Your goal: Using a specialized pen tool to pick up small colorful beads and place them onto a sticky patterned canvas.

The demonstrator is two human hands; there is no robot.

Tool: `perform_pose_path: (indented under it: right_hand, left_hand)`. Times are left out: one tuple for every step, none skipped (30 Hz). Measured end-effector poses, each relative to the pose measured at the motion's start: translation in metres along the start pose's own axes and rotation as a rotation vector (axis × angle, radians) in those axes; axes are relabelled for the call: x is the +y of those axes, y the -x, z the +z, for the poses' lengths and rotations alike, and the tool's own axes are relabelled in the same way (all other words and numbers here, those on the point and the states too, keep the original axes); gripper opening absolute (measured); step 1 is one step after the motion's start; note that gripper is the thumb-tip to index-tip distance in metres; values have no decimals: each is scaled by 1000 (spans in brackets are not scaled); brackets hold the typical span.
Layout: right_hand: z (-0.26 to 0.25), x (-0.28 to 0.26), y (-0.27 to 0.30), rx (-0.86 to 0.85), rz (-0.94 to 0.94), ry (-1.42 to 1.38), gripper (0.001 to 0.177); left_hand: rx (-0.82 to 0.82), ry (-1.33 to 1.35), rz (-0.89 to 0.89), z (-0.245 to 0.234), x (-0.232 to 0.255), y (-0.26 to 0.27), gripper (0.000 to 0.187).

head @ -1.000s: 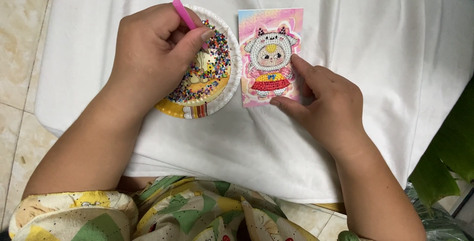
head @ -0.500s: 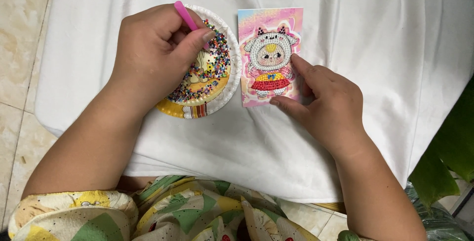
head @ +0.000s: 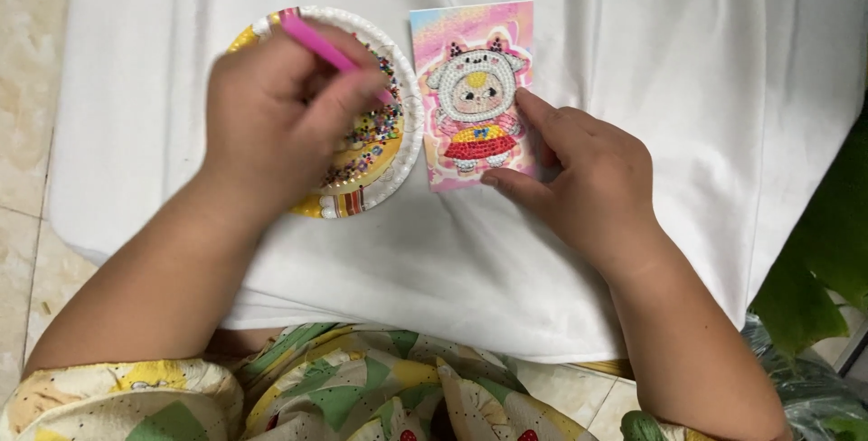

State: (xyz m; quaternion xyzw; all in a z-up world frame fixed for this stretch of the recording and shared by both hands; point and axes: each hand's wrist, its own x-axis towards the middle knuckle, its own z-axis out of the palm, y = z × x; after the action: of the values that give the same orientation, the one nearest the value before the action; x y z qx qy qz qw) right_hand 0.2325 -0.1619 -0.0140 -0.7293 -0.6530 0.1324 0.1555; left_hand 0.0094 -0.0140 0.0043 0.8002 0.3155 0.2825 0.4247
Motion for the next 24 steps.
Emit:
perform_pose_path:
  right_hand:
    - [0,0,0,5,8,3,72]
    - [0,0,0,-2,14,8,72]
    - [1,1,1,-9,20,13,72]
    - [1,2,1,-10,27,13,72]
    - [1,3,1,9,-8,9,72]
    - [2,3,2,30,-44,4,72]
    - [3,5,2,30,-37,4,72]
    - [4,6,3,36,-46,16,72]
    - [5,8,3,42,-54,28,72]
    - [6,8,3,43,-48,28,72]
    - [6,8,3,46,-50,19,72]
    - [6,9,3,49,-54,9,72]
    - [6,8,4,48,-50,9,72]
    - [6,8,3,62,-65,6,72]
    - [6,8,3,76,-79,4,72]
    - [6,8,3,76,-80,3,72]
    - [6,8,3,71,-80,2,72]
    - [6,7,3,67,-81,1,71]
    - [6,8,3,67,-81,1,71]
    - [7,9,4,84,-98,-6,71]
    - [7,10,4,102,-115,-12,71]
    - [7,10,4,101,-114,-12,71]
    - [6,9,4,93,-108,-10,71]
    - [6,9,4,85,-104,-9,71]
  left_hand:
    - [-6,3,7,6,0,1,6]
    - [-18,-4,139,12,-1,3,9]
    - [-31,-9,272,18,-2,4,11]
    - [-37,-5,271,22,-2,3,11]
    - [-67,-32,312,26,-1,2,12]
    - [-98,-60,354,29,-1,1,14]
    - [-104,-57,355,30,-1,0,14]
    - [-107,-51,364,31,-2,-2,13]
    - [-111,-44,373,32,-3,-3,12]
    - [-116,-41,375,33,-4,-3,12]
    - [-83,-60,365,33,-6,-3,12]
    - [-48,-79,355,34,-7,-2,12]
    - [-52,-77,355,34,-9,-2,12]
    - [-39,-107,341,34,-11,-1,12]
    - [-27,-137,326,34,-13,-1,11]
    - [-27,-137,326,34,-13,-1,11]
    - [-41,-140,324,34,-14,-1,11]
    - [-56,-142,323,34,-14,-1,11]
    - [-56,-143,322,34,-14,-1,11]
    - [-56,-140,320,35,-15,-1,12]
    - [-56,-137,318,35,-15,-1,13]
    - [-57,-136,317,35,-15,-1,13]
    - [-58,-135,321,35,-16,-1,13]
    - [-58,-135,324,35,-16,-1,13]
